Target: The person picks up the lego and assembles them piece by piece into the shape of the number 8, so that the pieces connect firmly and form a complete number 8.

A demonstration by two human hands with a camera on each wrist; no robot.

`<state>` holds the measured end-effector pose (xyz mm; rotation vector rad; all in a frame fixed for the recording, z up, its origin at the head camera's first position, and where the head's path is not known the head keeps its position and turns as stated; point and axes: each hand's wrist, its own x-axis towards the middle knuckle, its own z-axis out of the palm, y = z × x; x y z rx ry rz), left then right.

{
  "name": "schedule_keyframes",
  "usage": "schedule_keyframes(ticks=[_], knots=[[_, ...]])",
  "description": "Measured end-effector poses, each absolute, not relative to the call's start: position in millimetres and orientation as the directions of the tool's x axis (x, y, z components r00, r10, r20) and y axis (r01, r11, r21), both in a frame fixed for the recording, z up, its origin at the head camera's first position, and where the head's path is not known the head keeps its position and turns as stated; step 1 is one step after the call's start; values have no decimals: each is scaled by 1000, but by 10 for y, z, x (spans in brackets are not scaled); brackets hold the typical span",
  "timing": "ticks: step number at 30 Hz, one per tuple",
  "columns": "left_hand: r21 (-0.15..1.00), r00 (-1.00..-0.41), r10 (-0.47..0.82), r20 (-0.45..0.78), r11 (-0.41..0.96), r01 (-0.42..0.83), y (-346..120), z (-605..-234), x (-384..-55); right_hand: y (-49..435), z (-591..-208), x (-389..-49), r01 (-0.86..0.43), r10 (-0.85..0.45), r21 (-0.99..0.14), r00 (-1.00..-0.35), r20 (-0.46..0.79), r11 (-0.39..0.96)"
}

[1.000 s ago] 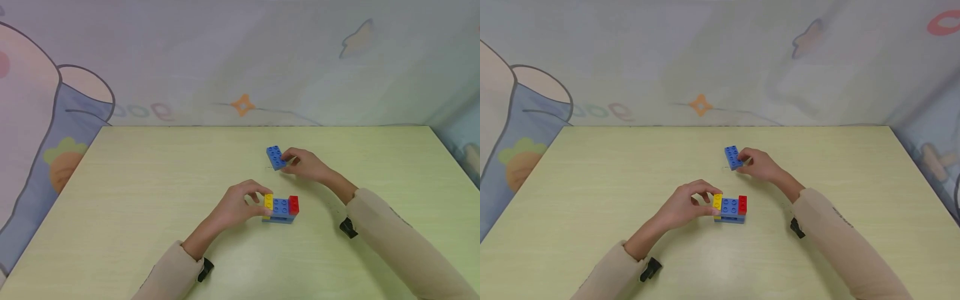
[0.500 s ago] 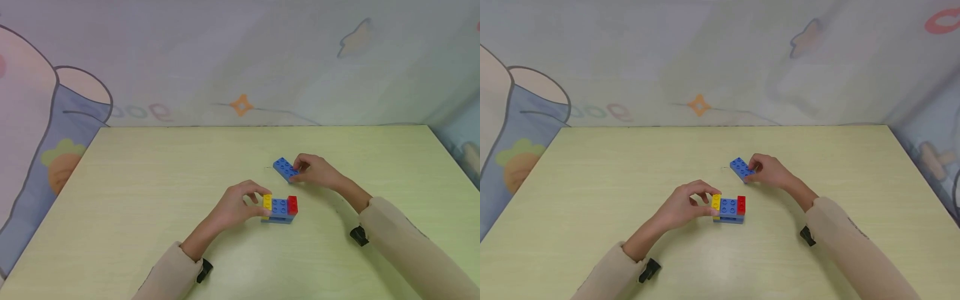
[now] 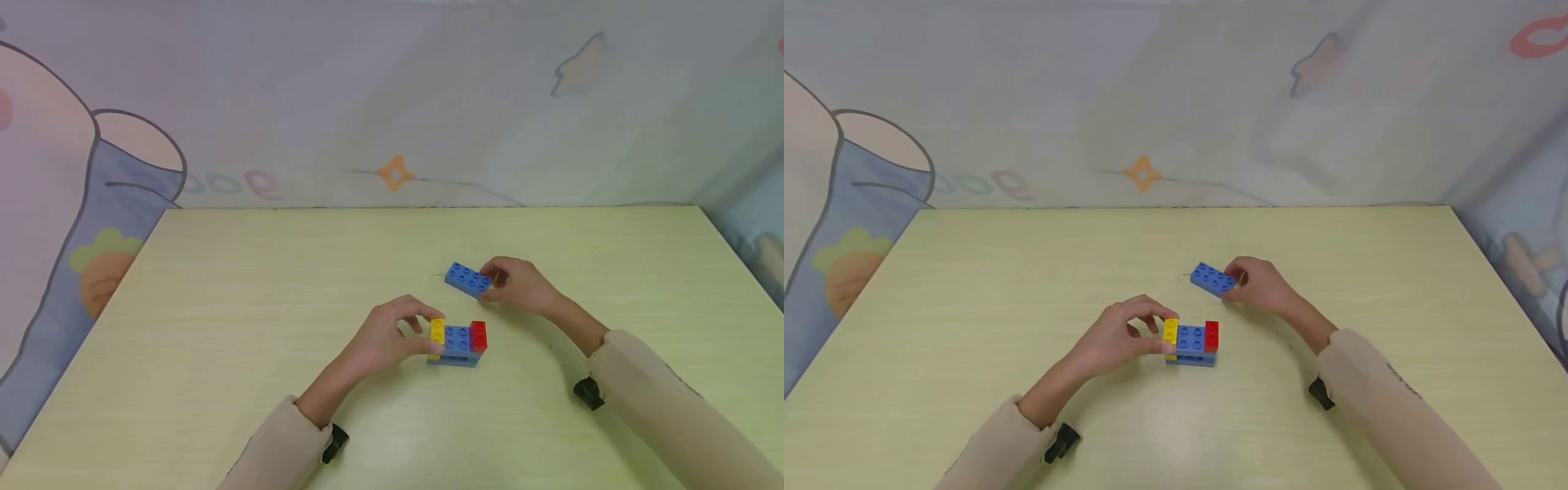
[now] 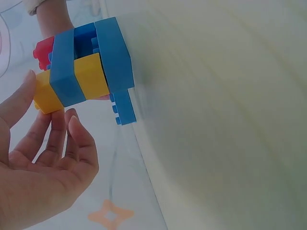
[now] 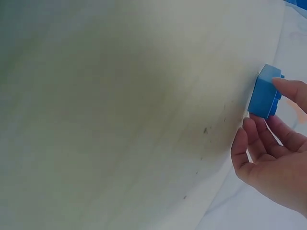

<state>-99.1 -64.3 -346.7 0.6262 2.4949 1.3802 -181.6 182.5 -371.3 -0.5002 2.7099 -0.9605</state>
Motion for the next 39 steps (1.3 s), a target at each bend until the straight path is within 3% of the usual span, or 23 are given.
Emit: schedule_keyframes(ticks=[5,11,19,26,39], knots=[[844,-887,461,8,473,254,-640,-3472,-994,1899,-3642,-1768,-225,-374,-657,-922,-95,720],[843,-891,454,1,480,245,-639,-3467,-989,2012,-3470,-1654,-295,-441,-730,-897,-11,617],[853,-892,453,6,462,240,-644,-3468,-982,2029,-3208,-1408,-408,-556,-777,-827,91,479],[857,-892,452,5,458,237,-644,-3463,-982,1950,-3160,-1214,-508,-661,-806,-722,206,304],[852,-894,449,12,463,244,-635,-3446,-974,1845,-3247,-1110,-588,-673,-742,-693,257,322]])
